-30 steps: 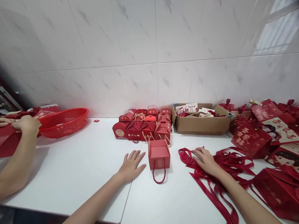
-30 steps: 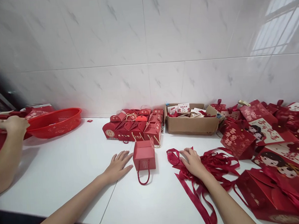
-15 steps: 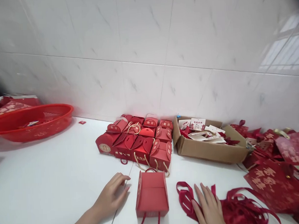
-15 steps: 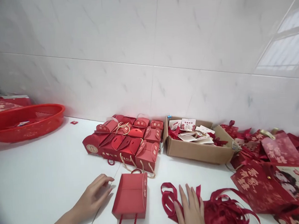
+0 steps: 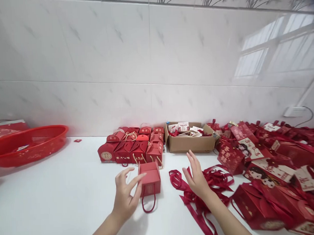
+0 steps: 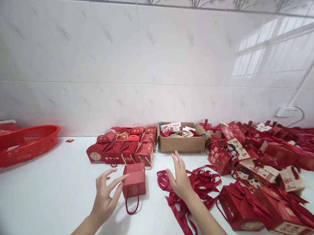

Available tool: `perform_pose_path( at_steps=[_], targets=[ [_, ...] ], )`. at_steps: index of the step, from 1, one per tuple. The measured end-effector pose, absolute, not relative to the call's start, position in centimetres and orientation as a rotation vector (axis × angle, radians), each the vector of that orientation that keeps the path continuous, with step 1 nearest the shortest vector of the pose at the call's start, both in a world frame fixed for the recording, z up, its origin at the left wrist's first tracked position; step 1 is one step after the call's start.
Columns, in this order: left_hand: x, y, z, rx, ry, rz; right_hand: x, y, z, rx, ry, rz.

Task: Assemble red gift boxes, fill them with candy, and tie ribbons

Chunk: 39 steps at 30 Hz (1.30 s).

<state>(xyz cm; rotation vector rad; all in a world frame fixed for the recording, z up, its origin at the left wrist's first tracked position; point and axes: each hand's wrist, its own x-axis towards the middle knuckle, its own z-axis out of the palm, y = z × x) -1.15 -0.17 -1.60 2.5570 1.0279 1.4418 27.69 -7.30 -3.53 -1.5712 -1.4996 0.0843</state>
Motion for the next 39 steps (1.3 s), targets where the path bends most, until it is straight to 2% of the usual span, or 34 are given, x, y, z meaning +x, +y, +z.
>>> perform_pose_path(
  at_steps=[4,10,15,21,28,39],
  targets=[
    [1.8,-0.2,-0.4,2.384,1.131,1.162,25.9,-5.4,0.0,-1.419,-1.419,0.149],
    [4.5,3.4,-0.5,2.200,1.159,1.260,23.2,-0.3,-0.7,-1.454,-1.273,0.379],
    [5.4,6.1,-1.4,2.086,1.053,1.223,24.0,0.5,-0.3,-1.490,-1.327,0.568],
    [6.2,7.3,-1.4,2.011,0.911,0.930,24.0,-0.5,1.2,-1.557,-1.643,0.765],
    [4.3,6.2,3.0,2.127,0.642,0.434,22.6,-1.2,3.5,-1.466,-1.951,0.790],
    [4.1,5.0,6.6,2.503,0.755,-0.053,24.5,-1.6,4.5,-1.567,-1.912,0.890]
  ],
)
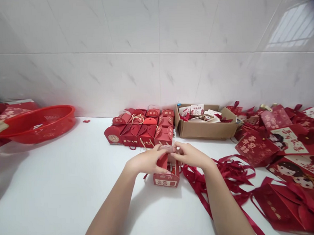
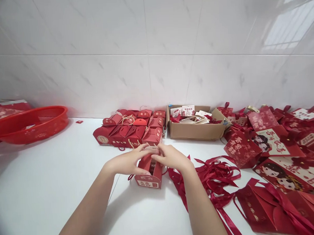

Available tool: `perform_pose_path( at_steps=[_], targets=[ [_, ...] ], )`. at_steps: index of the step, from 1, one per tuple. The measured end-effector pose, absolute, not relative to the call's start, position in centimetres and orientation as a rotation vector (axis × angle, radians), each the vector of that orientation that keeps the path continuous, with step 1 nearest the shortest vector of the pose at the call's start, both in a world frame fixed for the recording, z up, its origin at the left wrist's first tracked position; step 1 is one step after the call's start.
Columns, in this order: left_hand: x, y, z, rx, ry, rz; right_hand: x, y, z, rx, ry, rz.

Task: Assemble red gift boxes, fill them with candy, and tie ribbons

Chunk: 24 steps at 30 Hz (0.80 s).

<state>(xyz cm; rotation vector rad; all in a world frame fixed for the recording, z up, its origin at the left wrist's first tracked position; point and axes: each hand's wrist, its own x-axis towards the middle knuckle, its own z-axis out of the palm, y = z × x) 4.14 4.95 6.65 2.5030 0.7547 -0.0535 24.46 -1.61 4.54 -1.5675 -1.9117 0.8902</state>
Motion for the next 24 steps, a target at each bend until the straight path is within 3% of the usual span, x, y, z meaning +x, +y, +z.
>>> perform_pose_path(
  at_steps=[6,24],
  targets=[
    [4.6,3.9,7.4,2.462,0.976,-0.224,24.7,-2.6,5.9,-1.643,-1.964,0.855],
    [1.6,2.2,9.3,2.445,0.715,-0.130,24.6,-5.8,8.0,-1.569,-2.200,0.807]
  ],
)
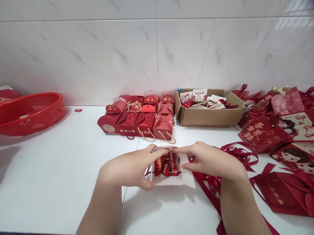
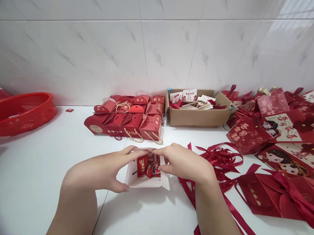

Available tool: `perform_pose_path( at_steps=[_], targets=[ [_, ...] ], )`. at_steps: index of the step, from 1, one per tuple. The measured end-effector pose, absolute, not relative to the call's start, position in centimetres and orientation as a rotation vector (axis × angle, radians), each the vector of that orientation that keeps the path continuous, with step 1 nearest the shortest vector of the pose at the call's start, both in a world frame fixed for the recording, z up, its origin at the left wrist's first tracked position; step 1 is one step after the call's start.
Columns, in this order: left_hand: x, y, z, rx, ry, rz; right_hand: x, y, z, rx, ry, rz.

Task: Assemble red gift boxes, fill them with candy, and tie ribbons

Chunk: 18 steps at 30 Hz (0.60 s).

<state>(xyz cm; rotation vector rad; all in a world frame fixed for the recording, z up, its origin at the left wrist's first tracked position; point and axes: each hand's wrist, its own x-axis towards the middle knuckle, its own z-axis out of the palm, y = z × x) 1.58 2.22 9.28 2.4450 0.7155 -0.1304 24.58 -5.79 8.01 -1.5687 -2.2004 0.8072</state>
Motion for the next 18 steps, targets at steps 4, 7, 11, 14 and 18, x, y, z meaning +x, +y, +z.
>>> perform_pose_path(
  at_steps=[4,7,11,14,18],
  targets=[
    [1.7,1.8,9.2,2.465,0.696,-0.138,24.5,-6.1,8.1,-1.599,-2.231,0.832],
    [1.7,1.6,9.1,2.494,0.660,-0.173,24.6,-6.2,8.1,-1.583,-2.237,0.856],
    [1.3,1.9,9.0,2.520,0.637,-0.220,24.9,-6.2,8.0,-1.564,-2.240,0.900],
    [1.1,2.4,9.1,2.500,0.618,-0.220,25.0,-6.2,7.9,-1.600,-2.241,0.896],
    [1.1,2.7,9.5,2.474,0.630,-0.166,25.0,-6.3,8.0,-1.582,-2.249,0.864]
  ],
)
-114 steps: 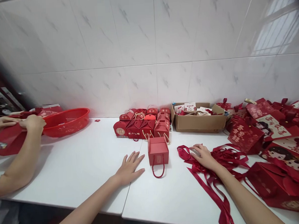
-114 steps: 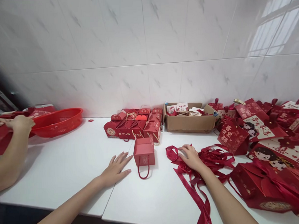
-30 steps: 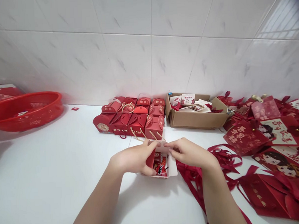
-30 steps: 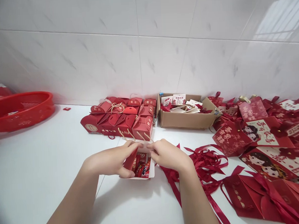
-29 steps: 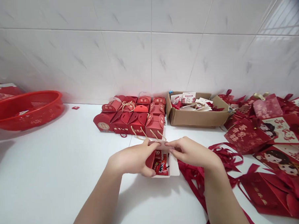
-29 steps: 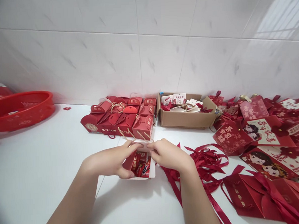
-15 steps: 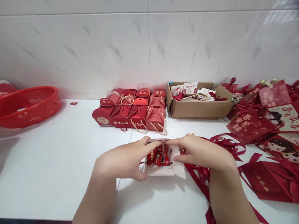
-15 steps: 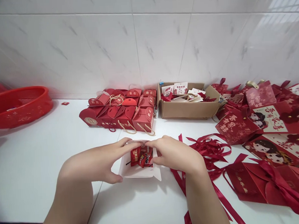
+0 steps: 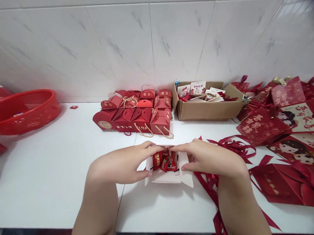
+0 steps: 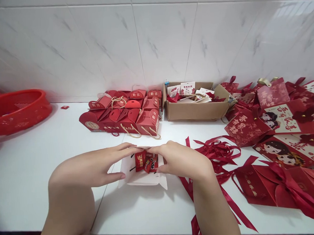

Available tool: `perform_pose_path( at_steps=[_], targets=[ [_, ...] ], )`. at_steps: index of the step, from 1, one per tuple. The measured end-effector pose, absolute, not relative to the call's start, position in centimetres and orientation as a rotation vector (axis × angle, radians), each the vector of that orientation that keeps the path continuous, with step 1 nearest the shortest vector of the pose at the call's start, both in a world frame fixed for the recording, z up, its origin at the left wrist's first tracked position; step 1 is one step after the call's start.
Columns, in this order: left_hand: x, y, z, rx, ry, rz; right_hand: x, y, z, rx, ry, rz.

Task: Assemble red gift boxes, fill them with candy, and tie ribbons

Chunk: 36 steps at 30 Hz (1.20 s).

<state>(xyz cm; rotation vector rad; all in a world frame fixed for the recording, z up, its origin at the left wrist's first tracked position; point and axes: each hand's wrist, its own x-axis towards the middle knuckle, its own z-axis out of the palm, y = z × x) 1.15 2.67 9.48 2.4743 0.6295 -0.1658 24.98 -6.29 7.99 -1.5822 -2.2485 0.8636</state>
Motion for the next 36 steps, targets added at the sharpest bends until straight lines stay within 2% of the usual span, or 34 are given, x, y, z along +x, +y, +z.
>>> perform_pose_path(
  at_steps=[8,15,36],
  targets=[
    [3.7,0.4,8.9,2.651,0.947,-0.224,24.1,-6.4,8.2,-1.650,-2.238,0.910],
    [4.1,0.2,9.5,2.707,0.863,-0.353,24.5,-6.2,8.6,-1.590,-2.262,0.960],
    [4.2,0.6,9.1,2.726,0.807,-0.361,25.0,-5.9,8.6,-1.596,-2.277,0.914]
  ],
)
